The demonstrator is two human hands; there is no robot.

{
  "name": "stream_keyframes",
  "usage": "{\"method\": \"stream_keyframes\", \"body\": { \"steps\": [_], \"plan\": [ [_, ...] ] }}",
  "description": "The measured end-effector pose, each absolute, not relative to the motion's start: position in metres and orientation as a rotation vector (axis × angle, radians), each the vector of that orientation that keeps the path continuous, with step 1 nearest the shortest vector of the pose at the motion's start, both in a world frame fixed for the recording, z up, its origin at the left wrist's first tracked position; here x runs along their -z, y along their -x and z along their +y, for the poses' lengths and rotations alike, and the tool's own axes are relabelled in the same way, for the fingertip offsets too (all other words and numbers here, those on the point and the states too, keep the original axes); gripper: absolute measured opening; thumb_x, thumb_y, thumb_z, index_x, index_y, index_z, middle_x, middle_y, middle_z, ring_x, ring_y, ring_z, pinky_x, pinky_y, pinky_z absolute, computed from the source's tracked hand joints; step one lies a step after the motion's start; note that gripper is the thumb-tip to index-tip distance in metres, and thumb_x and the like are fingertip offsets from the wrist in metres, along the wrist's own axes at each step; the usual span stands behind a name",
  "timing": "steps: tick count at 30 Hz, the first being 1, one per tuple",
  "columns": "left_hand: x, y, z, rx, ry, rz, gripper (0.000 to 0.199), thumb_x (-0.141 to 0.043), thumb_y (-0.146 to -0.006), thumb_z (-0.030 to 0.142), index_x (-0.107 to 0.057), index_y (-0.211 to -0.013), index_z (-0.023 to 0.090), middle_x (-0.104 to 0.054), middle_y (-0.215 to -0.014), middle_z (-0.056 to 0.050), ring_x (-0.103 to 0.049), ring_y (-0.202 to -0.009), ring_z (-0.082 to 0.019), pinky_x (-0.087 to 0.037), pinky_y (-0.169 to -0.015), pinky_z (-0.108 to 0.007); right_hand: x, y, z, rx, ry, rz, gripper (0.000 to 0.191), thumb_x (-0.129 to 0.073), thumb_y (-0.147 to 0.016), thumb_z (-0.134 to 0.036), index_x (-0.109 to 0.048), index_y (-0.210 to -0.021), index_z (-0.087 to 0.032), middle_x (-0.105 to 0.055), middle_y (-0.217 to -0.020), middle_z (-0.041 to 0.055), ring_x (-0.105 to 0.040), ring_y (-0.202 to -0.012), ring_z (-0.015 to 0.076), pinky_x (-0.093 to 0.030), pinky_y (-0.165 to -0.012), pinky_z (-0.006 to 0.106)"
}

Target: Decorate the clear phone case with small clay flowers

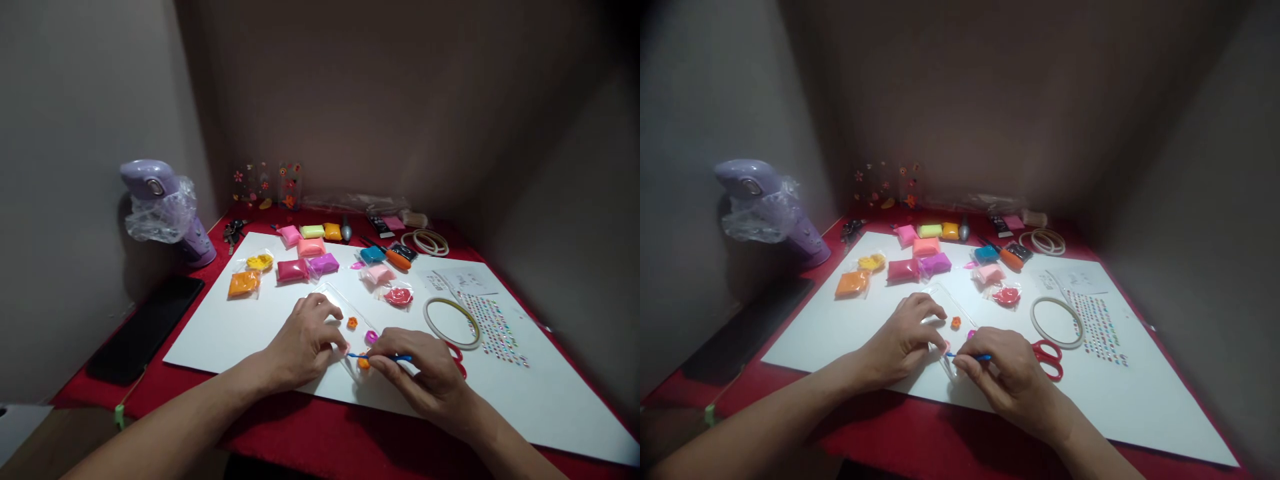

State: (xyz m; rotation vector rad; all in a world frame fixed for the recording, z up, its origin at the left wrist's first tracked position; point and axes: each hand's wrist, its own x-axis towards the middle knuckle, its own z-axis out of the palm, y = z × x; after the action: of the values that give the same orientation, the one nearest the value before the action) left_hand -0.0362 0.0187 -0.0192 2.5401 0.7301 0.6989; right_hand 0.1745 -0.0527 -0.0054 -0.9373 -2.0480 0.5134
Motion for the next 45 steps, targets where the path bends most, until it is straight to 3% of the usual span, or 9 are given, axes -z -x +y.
{"method": "stream_keyframes", "body": {
  "steps": [45],
  "plan": [
    [0.0164, 0.0354, 0.0178, -0.67, -2.539, 0.728, 0.012, -0.063, -0.079, 0.017, -0.073, -0.08, 0.023, -0.063, -0.099, -0.004, -0.046, -0.101, -0.023, -0.038, -0.086, -0.041, 0.0089, -0.1708, -0.0558, -0.362, 0.917, -2.091, 0.01, -0.056, -0.086, -0.01, -0.06, -0.09, -0.019, -0.063, -0.07, 0.0031, -0.056, -0.062, 0.014, -0.041, -0.057, 0.027]
  ]
}}
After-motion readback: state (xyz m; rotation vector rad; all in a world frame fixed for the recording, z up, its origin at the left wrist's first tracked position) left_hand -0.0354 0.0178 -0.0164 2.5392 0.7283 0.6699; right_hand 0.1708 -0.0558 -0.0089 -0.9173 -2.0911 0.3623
